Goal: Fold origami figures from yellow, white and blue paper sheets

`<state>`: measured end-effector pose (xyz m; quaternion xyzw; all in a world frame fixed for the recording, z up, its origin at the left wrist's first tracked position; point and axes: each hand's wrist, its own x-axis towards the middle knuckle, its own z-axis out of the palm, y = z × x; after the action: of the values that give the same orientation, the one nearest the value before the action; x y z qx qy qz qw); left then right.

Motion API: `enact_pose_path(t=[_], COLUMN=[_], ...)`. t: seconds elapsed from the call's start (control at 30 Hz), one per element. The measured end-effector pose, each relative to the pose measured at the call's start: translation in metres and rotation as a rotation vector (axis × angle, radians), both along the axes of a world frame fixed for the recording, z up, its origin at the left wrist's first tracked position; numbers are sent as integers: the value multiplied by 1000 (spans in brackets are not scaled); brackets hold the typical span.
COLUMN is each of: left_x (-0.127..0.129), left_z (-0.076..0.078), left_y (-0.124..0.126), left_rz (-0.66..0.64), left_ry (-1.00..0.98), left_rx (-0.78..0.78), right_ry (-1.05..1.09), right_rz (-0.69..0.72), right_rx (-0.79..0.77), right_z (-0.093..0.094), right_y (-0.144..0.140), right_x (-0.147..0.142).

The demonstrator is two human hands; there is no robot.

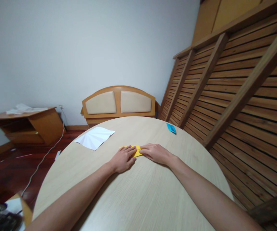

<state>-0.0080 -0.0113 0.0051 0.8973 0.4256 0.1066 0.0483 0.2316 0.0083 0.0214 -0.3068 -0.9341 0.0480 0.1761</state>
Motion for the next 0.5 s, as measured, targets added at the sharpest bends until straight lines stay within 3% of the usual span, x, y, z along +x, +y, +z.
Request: enact_pose_path(t=[0.17, 0.5], left_x=[0, 0], left_z=[1, 3], left_y=[0, 1], left_rz=[-28, -58], left_ry=[-25, -147], left_rx=[39, 134], right_ry=[33, 106], right_rz=[22, -123], right_rx=[2, -87], right_z=[-6, 1], right_y=[4, 0], right_x=[0, 5])
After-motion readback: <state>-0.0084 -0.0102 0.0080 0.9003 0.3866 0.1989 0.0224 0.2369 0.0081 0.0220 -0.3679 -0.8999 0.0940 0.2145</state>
